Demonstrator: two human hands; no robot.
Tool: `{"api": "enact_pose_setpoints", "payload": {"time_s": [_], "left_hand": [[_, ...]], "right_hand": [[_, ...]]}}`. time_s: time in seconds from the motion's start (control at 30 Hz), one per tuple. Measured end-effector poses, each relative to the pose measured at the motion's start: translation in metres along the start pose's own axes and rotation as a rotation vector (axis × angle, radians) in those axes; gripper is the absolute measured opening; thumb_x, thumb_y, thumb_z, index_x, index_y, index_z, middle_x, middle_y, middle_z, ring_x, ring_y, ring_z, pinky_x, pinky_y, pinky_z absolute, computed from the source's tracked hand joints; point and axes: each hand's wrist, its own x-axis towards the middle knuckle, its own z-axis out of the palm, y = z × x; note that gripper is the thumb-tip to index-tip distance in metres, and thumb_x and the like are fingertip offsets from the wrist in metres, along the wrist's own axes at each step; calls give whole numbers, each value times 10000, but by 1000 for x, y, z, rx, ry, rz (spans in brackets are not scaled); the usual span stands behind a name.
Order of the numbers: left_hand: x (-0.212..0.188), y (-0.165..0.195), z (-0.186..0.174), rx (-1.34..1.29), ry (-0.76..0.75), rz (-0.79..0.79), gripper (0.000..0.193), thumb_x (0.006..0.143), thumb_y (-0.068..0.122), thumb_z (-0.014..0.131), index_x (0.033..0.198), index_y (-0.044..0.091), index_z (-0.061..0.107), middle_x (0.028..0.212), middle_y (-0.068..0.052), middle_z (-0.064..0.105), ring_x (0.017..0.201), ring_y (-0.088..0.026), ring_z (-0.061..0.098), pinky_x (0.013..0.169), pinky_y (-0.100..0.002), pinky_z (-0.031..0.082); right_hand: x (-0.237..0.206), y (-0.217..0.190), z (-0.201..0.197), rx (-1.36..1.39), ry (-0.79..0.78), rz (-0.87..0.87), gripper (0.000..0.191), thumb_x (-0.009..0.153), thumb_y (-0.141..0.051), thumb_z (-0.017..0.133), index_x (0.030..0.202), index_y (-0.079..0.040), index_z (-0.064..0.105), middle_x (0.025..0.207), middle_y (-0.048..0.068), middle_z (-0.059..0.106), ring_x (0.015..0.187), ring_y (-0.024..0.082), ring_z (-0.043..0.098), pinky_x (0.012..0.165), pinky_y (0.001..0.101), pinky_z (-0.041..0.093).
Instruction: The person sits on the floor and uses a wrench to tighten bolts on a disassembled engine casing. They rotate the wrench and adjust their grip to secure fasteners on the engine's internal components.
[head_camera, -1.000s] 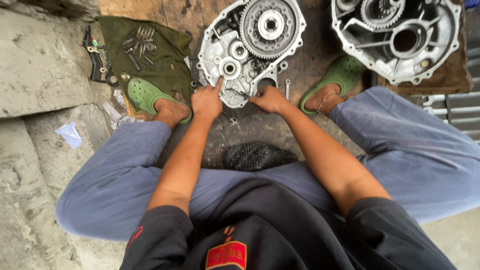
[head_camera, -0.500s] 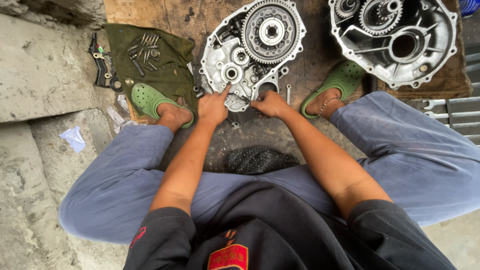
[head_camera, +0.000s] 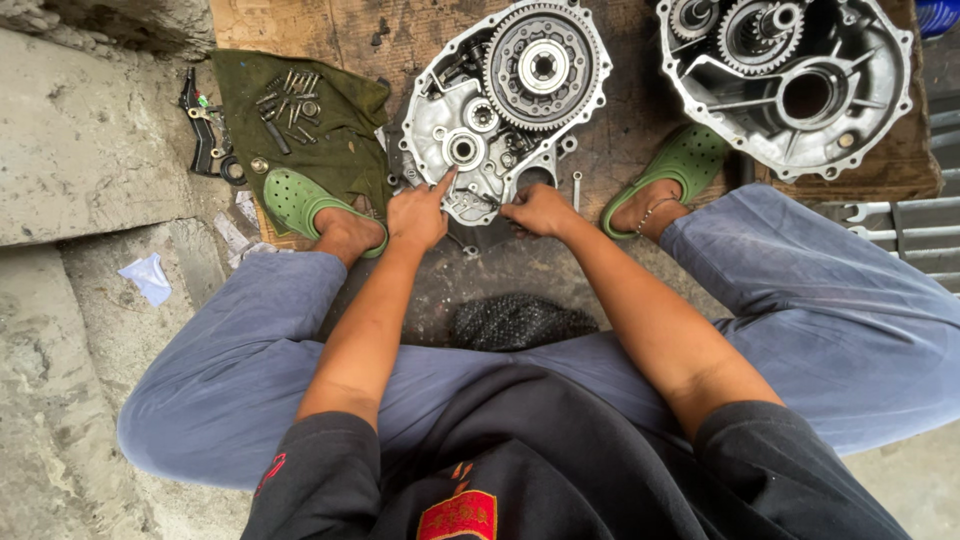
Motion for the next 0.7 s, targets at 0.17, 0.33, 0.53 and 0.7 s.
{"api": "enact_pose_setpoints", "payload": {"time_s": [0.17, 0.33, 0.53, 0.7], "left_hand": [[-1, 5, 2, -84, 22, -50, 854, 829, 307, 738, 1589, 342, 351, 1117, -162, 688, 950, -345, 691, 833, -452, 544], [-3, -6, 10, -343, 230, -146, 816, 770, 386, 785, 1490, 181, 460, 1158, -175, 701, 1005, -385, 683, 841, -488, 527], [-2, -16, 26, -455, 287, -356, 518, 787, 438, 817, 1124, 101, 614, 1064, -172, 732, 998, -407, 684, 813, -517, 511], [5, -19, 40, -490, 415, -422, 557, 780, 528, 835, 997, 66, 612, 981, -147, 744, 907, -406, 693, 756, -524, 502]], "right_hand": [[3, 7, 4, 15, -8, 20, 363, 889, -347, 745, 923, 14, 726, 728, 103, 747, 605, 165, 719, 563, 298, 568], [3, 15, 16, 174, -16, 12, 313, 874, -290, 760, 927, 16, 724, 730, 104, 732, 593, 164, 706, 535, 301, 578], [-2, 10, 38, 201, 90, -79, 300, 858, -283, 769, 897, 6, 699, 738, 99, 733, 608, 169, 721, 543, 312, 584], [-14, 7, 57, 21, 282, -176, 340, 837, -342, 798, 877, -16, 709, 740, 94, 725, 670, 191, 707, 661, 331, 555]]}}
